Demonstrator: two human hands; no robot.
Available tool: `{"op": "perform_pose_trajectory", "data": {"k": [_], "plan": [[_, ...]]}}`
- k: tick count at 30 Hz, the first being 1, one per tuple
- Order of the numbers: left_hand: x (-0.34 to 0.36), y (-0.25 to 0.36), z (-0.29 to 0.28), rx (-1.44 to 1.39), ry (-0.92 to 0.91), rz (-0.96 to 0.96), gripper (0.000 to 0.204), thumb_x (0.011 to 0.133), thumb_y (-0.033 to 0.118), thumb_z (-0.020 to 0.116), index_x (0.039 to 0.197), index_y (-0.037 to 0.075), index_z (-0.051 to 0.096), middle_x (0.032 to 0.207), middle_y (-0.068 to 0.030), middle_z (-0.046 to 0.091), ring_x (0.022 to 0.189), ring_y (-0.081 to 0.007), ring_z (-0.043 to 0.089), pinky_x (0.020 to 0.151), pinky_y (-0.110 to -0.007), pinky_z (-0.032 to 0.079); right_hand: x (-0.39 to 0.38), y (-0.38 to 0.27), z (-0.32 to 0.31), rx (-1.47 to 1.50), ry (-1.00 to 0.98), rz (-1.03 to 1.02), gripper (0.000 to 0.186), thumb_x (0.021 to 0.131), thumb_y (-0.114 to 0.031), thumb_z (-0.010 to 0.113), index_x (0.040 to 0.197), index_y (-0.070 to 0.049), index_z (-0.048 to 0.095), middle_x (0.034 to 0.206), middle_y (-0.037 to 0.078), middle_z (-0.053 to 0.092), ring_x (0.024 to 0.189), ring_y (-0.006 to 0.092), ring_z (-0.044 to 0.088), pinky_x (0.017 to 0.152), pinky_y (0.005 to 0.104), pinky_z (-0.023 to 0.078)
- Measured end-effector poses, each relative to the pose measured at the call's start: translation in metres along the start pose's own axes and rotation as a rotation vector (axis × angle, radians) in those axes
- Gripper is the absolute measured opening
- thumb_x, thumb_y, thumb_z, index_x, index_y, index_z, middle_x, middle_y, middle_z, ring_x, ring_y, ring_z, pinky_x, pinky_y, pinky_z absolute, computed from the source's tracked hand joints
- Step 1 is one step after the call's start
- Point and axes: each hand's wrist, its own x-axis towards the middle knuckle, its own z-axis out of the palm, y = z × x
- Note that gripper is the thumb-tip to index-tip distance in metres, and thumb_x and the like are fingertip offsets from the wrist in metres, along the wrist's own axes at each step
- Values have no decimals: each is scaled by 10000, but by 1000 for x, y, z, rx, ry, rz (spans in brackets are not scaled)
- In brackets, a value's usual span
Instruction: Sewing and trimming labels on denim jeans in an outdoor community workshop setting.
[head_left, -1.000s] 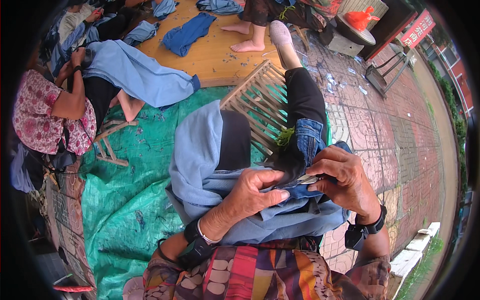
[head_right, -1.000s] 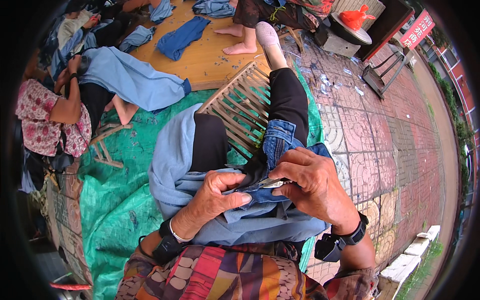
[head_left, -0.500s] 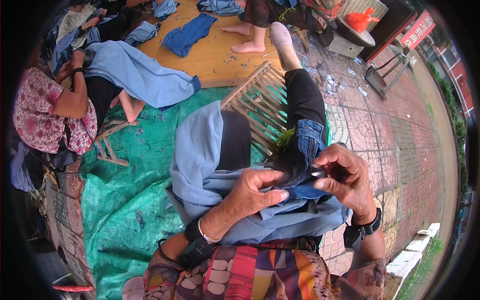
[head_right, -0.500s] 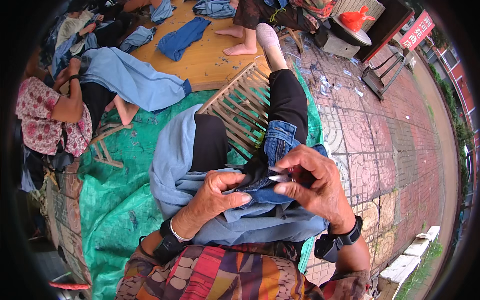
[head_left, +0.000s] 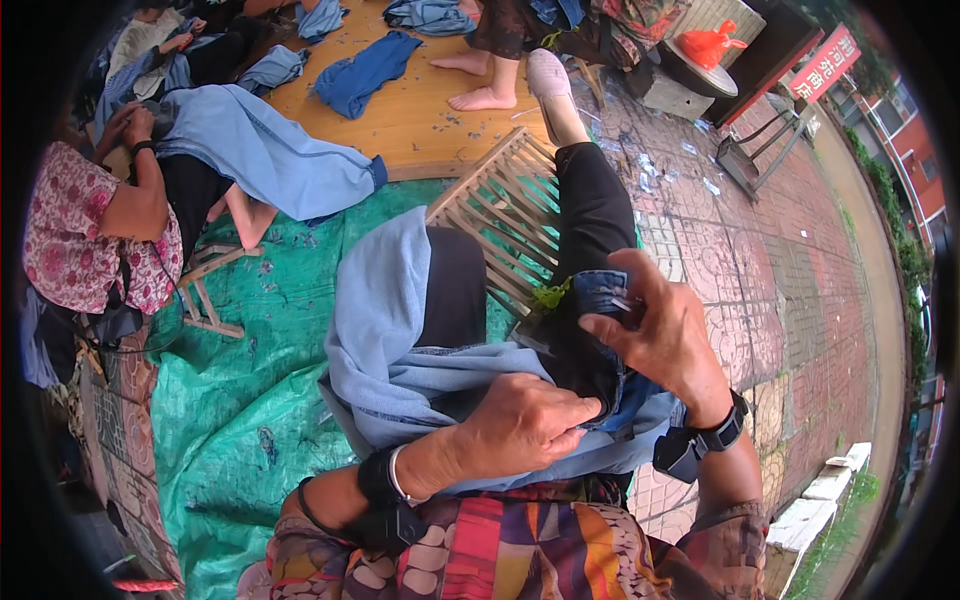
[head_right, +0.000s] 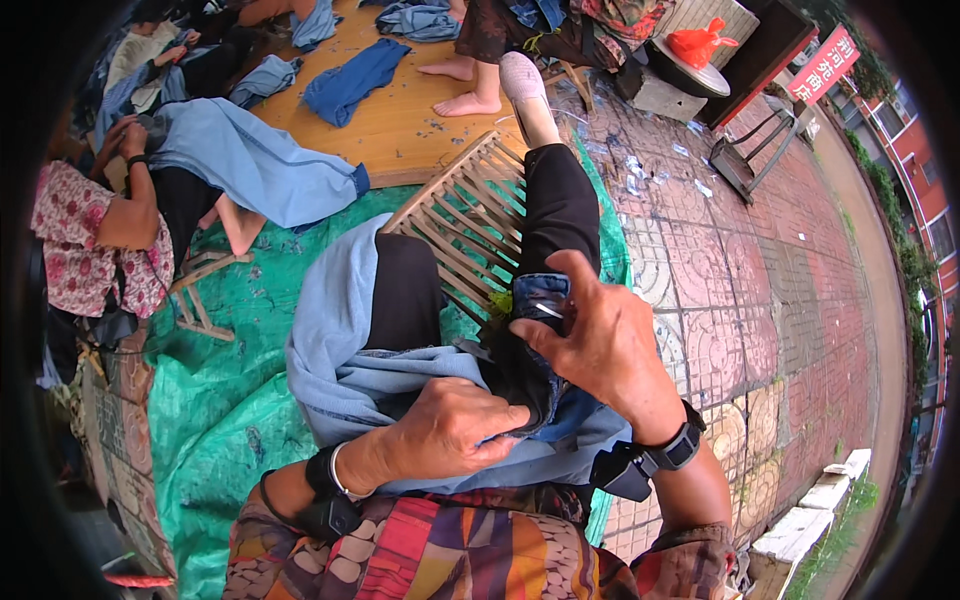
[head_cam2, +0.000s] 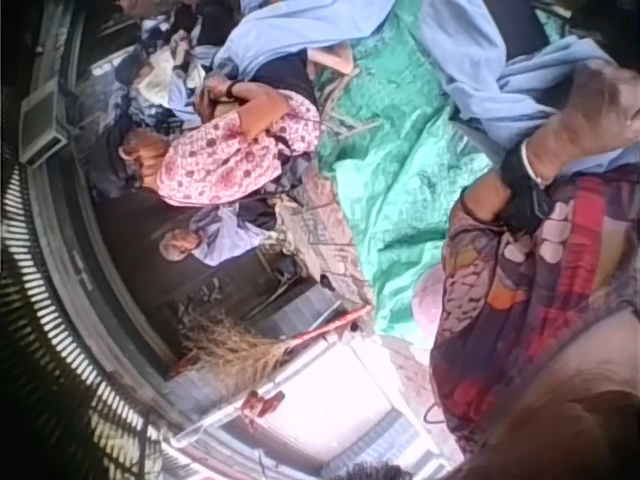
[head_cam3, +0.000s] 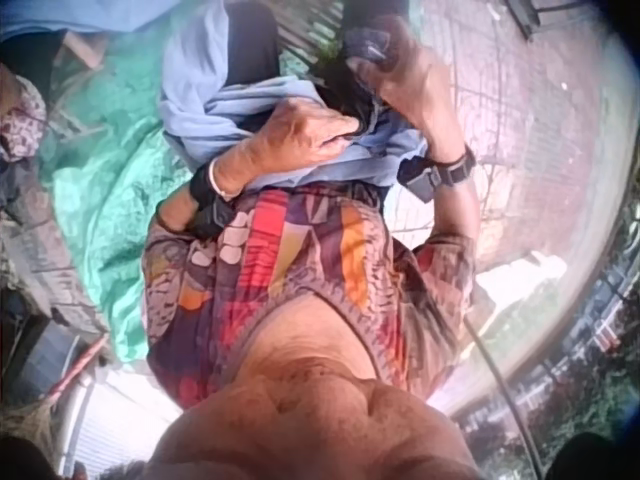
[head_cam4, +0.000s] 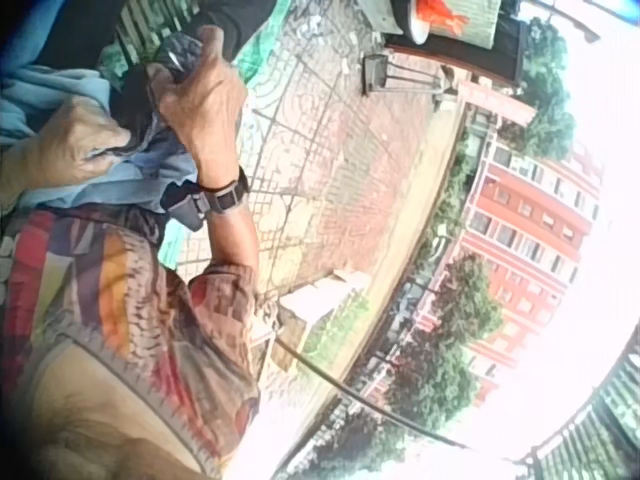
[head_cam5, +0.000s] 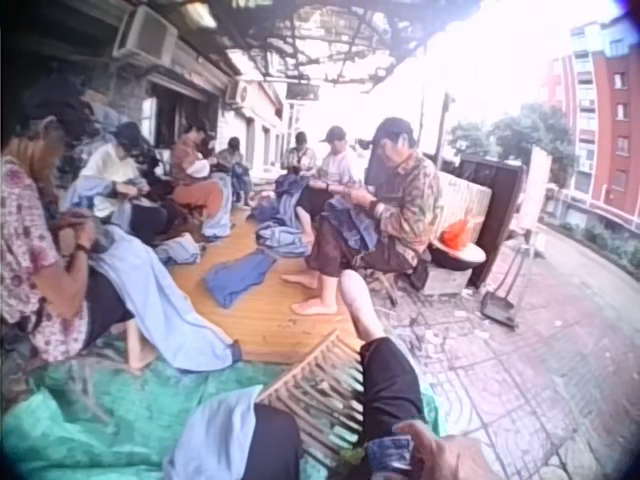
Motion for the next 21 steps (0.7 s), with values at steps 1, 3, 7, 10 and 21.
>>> {"op": "perform_pose_trajectory", "data": {"k": [1, 3, 7, 10, 21], "plan": [[-1, 0, 1, -2, 2, 2, 228, 632, 60, 678, 842, 64, 590, 576, -47, 518, 523, -238, 552, 507, -354, 411, 0, 3, 2, -3, 0, 0, 471, 693, -259, 739, 1061, -50, 534, 607, 121, 579, 573, 313, 591, 533, 369, 450], [-4, 0, 3, 52, -51, 28, 252, 625, 56, 679, 860, 64, 588, 596, -35, 528, 533, -220, 554, 506, -343, 412, -2, 10, 3, -25, -113, -14, 457, 677, -213, 731, 1064, -56, 545, 632, 127, 600, 600, 332, 600, 548, 368, 459], [-5, 0, 7, 48, -41, 54, 259, 628, 65, 671, 871, 68, 582, 594, -21, 516, 539, -200, 552, 499, -336, 402, -8, 29, -2, 427, -98, 129, 290, 729, -69, 666, 1004, -25, 588, 615, 87, 553, 500, 177, 485, 508, 284, 396], [-3, -1, 8, 62, -75, 91, 244, 637, 75, 661, 866, 69, 576, 581, -17, 500, 536, -191, 546, 488, -332, 387, -3, 29, -2, 338, 93, 14, 175, 787, -30, 618, 957, 3, 596, 662, 66, 558, 557, 95, 422, 524, 252, 368], [-6, -2, 8, 51, -96, 76, 243, 644, 88, 660, 870, 67, 573, 594, -22, 500, 553, -196, 548, 490, -332, 376, 21, 43, -1, 619, -240, 184, 146, 869, -107, 556, 915, 17, 617, 753, 1, 602, 693, 55, 498, 627, 221, 404]]}}
